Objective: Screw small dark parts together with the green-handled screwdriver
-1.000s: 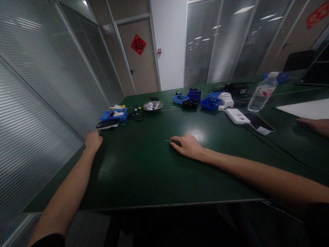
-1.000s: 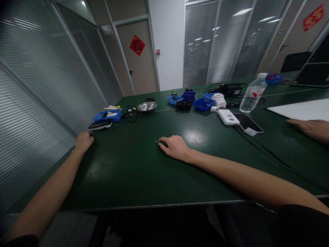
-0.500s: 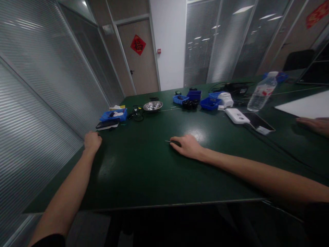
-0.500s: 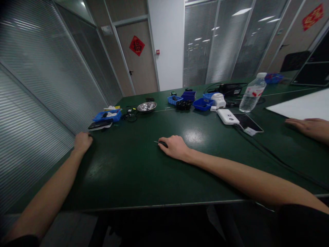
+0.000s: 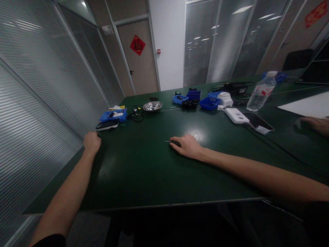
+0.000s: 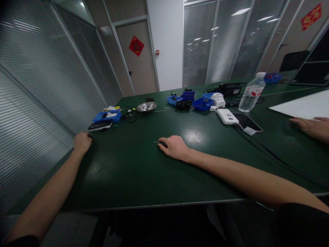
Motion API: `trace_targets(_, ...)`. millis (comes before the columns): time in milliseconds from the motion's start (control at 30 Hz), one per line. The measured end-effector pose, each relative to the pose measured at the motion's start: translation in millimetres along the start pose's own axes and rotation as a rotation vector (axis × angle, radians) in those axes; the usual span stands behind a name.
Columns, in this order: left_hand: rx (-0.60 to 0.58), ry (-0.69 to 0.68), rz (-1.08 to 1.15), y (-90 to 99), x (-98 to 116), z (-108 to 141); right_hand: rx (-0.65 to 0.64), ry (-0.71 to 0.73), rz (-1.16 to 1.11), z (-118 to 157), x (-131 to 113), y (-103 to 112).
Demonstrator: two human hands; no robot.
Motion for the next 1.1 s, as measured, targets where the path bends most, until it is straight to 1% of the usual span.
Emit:
trace_targets(200, 0.010, -0.021, -0.084, -4.5, -2, -6, -0.009, -0.005, -0.008, 0, 0, -1)
trace_targets(500, 0.007, -0.053, -0.115, -2.5, 1, -4, -0.026, -0.008, 0.015, 1, -3, 2)
trace_targets(700, 0.014, -0.039, -0.133, -2.7, -1, -4, -0.027, -0.011, 0.021, 1, -2, 1)
trace_targets(800, -0.004, -0.020, -0.128, -2.6, -1, -4, -0.028, -0.005, 0.014, 0, -3, 1)
trace_targets(1033, 0.001, -0.027, -0.124, 5.0, 7, 2, -0.030, -0.008, 0.005, 1, -4, 3)
trace_targets(1100, -0.006, -0.007, -0.100, 7.8, 8, 5, -0.034, -0.006, -0.005, 1, -4, 3)
Point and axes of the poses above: each hand's wrist, its own z-axis away from the middle knuckle, its own y-axis out of the back of the hand, x = y × z, the point moved 8 cm from there along -z, towards the middle knuckle
